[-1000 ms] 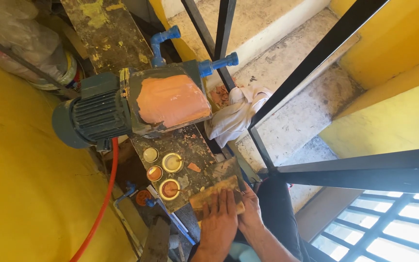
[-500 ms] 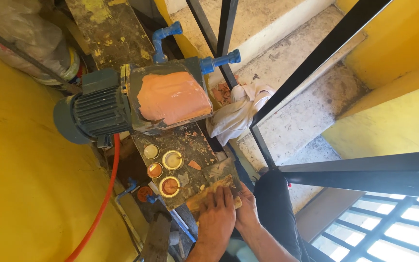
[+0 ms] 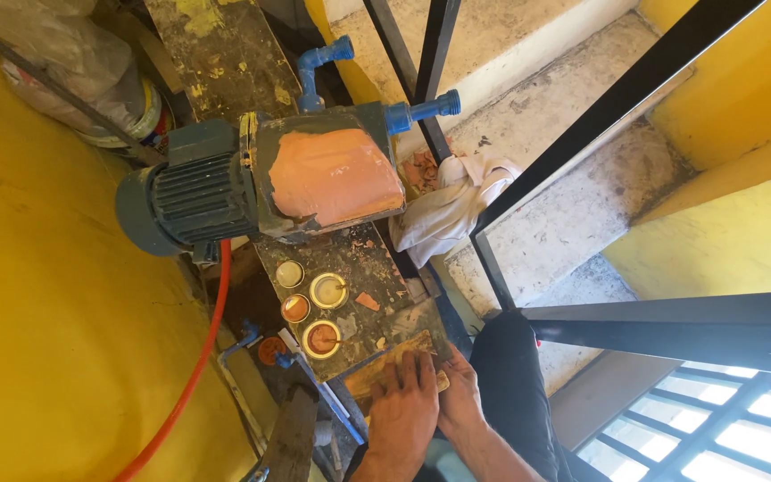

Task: Sanding a motor or pump component with sandpaper.

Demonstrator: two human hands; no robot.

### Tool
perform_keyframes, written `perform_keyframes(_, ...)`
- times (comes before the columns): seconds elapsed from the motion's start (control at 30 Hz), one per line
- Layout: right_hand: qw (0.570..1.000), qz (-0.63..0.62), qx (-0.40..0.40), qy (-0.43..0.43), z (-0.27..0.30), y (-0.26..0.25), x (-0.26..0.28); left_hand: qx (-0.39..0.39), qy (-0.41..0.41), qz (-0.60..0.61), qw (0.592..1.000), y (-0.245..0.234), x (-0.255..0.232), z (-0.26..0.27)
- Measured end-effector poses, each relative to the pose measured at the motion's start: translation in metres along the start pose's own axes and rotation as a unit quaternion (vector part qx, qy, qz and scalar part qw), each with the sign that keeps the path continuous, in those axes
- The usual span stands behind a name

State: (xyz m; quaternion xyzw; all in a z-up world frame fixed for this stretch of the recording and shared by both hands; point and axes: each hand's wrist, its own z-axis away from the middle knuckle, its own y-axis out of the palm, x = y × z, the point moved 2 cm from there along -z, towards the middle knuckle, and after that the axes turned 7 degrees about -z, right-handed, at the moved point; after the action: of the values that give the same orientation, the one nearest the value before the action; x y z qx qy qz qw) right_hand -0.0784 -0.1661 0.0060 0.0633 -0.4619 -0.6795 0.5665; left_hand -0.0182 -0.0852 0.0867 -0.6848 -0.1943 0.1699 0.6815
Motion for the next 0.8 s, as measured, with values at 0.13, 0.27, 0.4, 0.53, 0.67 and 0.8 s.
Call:
perform_keyframes(0.13, 1.0, 0.002, -0.01, -0.004, 0.0, -0.015, -0.002, 0.033, 0.005, -0.002, 0.999, 0.003, -0.004, 0.01)
perform_keyframes(0.27, 1.0, 0.013, 0.004, 0.003, 0.006, -0.003, -0.001, 0.016, -0.005, -0.008, 1.0, 0.001, 0.004, 0.007)
perform_keyframes(0.4, 1.0, 0.005, -0.017, -0.008, 0.004, -0.004, 0.002, 0.0, -0.014, 0.002, 1.0, 0.002, 0.003, 0.011)
perform_keyframes(0.53, 0.996, 0.074, -0.05, -0.016, 0.02, 0.009, 0.019, 0.025, -0.002, 0.044, 0.999, 0.011, 0.0, 0.029)
perform_keyframes(0.67, 0.994, 0.1, -0.052, -0.006, 0.032, 0.014, 0.021, -0.024, -0.023, 0.035, 0.999, 0.029, 0.006, 0.046)
perform_keyframes(0.8, 0.982, 0.153, -0.107, 0.017, 0.027, -0.002, 0.015, -0.008, -0.031, 0.056, 0.998, 0.033, 0.012, 0.051)
